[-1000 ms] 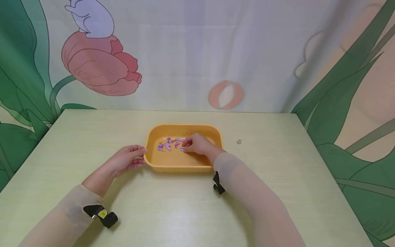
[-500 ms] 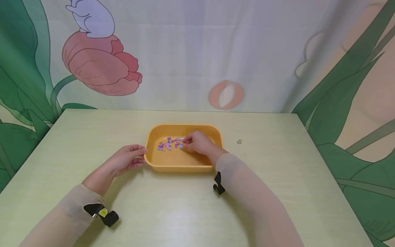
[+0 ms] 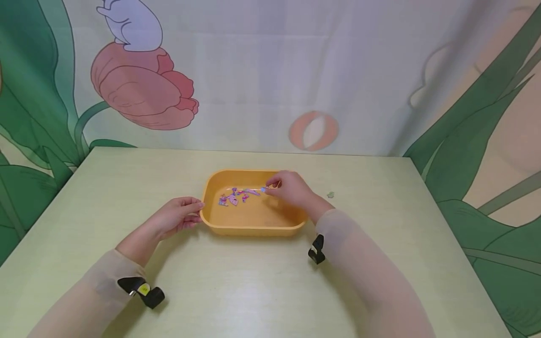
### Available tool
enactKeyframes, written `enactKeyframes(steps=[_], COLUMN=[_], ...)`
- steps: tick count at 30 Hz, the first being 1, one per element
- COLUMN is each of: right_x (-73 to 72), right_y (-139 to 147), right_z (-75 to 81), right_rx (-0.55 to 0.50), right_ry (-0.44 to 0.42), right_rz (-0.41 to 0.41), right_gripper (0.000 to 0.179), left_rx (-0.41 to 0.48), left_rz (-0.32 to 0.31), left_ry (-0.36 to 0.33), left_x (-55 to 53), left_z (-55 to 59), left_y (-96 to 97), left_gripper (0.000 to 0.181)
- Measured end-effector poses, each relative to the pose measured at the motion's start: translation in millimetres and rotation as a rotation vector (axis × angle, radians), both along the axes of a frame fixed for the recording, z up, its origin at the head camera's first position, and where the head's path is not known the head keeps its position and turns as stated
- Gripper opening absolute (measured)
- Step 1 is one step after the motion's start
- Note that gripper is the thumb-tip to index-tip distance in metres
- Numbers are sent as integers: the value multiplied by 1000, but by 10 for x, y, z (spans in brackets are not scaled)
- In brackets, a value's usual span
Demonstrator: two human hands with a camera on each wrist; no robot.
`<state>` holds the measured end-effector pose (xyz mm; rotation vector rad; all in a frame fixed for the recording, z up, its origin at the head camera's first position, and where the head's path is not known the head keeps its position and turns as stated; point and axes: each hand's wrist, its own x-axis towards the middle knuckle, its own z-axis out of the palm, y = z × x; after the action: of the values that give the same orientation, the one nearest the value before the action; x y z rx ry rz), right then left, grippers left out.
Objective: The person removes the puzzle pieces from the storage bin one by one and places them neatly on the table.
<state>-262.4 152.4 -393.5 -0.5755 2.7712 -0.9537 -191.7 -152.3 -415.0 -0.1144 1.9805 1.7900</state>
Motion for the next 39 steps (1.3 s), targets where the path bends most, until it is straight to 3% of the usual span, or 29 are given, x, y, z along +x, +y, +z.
enactKeyframes(steps=[11, 20, 39], right_x=[61, 95, 115], right_y=[250, 398, 749], right_z=[95, 160, 137], right_rx=[3, 1, 0], right_ry=[44, 28, 12], right_rz=[-36, -71, -139], right_gripper=[23, 24, 28], left_rx=[19, 9, -2], left_rz=[-5, -3, 13], left_ry=[6, 12, -3], left_x=[16, 20, 4], left_z=[27, 30, -4], left_y=[11, 4, 14], left_gripper=[36, 37, 35])
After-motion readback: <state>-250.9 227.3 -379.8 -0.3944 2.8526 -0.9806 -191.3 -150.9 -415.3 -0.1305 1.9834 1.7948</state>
